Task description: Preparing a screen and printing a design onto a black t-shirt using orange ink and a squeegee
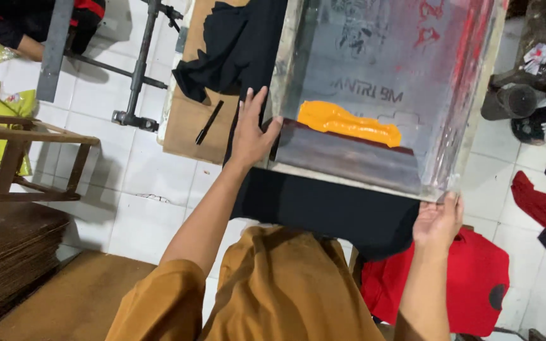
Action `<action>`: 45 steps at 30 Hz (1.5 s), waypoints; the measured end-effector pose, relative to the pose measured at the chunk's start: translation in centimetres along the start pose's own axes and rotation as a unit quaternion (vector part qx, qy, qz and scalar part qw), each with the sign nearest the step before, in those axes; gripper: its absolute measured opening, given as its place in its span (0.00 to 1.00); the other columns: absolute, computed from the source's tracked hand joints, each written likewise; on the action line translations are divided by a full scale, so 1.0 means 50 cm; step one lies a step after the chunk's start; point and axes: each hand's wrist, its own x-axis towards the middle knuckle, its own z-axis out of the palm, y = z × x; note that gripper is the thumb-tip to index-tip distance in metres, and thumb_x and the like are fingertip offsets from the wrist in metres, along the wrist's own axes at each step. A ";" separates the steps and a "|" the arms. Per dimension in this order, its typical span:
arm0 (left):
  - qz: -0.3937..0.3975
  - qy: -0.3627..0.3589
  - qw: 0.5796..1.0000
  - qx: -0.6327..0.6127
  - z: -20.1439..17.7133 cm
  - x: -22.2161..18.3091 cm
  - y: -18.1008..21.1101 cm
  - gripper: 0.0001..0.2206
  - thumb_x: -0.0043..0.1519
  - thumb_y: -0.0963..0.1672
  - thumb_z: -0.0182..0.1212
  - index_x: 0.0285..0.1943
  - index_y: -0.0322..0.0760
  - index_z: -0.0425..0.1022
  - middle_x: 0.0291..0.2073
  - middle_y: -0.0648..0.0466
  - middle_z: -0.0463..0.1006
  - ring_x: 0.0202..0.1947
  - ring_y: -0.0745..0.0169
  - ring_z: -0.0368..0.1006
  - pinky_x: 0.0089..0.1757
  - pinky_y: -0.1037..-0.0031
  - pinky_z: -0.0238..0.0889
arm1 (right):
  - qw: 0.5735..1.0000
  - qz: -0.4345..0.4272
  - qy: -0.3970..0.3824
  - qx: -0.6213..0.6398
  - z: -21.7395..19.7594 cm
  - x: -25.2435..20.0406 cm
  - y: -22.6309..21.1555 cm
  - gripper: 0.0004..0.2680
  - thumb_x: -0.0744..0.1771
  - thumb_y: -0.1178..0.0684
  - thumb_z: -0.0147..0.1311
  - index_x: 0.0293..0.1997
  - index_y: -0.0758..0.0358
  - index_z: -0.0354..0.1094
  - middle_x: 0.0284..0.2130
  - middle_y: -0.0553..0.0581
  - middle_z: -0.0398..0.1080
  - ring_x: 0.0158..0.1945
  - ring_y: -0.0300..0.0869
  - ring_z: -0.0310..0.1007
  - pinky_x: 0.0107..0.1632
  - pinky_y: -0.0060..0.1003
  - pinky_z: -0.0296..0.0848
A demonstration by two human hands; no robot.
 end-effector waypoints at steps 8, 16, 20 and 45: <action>-0.058 -0.070 0.996 0.019 0.021 0.032 0.004 0.35 0.65 0.46 0.58 0.80 0.34 0.49 0.78 0.38 0.52 0.80 0.41 0.33 0.71 0.46 0.22 | 0.999 -0.046 -0.005 -0.025 -0.012 -0.010 0.020 0.10 0.70 0.53 0.59 0.57 0.54 0.67 0.48 0.52 0.77 0.47 0.37 0.79 0.51 0.35 0.80; -0.119 -0.099 0.988 -0.023 0.000 0.054 0.065 0.34 0.67 0.44 0.55 0.82 0.37 0.45 0.80 0.35 0.39 0.81 0.48 0.27 0.70 0.50 0.13 | 0.998 -0.016 -0.001 -0.061 0.025 -0.046 -0.018 0.12 0.71 0.54 0.55 0.62 0.53 0.68 0.51 0.49 0.76 0.50 0.33 0.75 0.50 0.29 0.77; -0.119 -0.094 0.988 -0.036 0.000 0.050 0.060 0.34 0.67 0.44 0.55 0.82 0.36 0.44 0.80 0.35 0.37 0.81 0.49 0.26 0.70 0.49 0.10 | 0.996 -0.018 -0.012 -0.082 0.030 -0.052 -0.021 0.11 0.71 0.52 0.54 0.62 0.54 0.67 0.51 0.50 0.75 0.51 0.35 0.75 0.54 0.31 0.77; -0.144 -0.106 0.983 0.034 0.001 0.051 0.057 0.35 0.65 0.46 0.56 0.82 0.38 0.46 0.80 0.38 0.37 0.81 0.47 0.27 0.72 0.50 0.16 | 0.998 -0.008 0.010 -0.063 0.062 -0.068 -0.038 0.12 0.71 0.54 0.53 0.63 0.58 0.67 0.55 0.55 0.74 0.56 0.41 0.74 0.60 0.40 0.76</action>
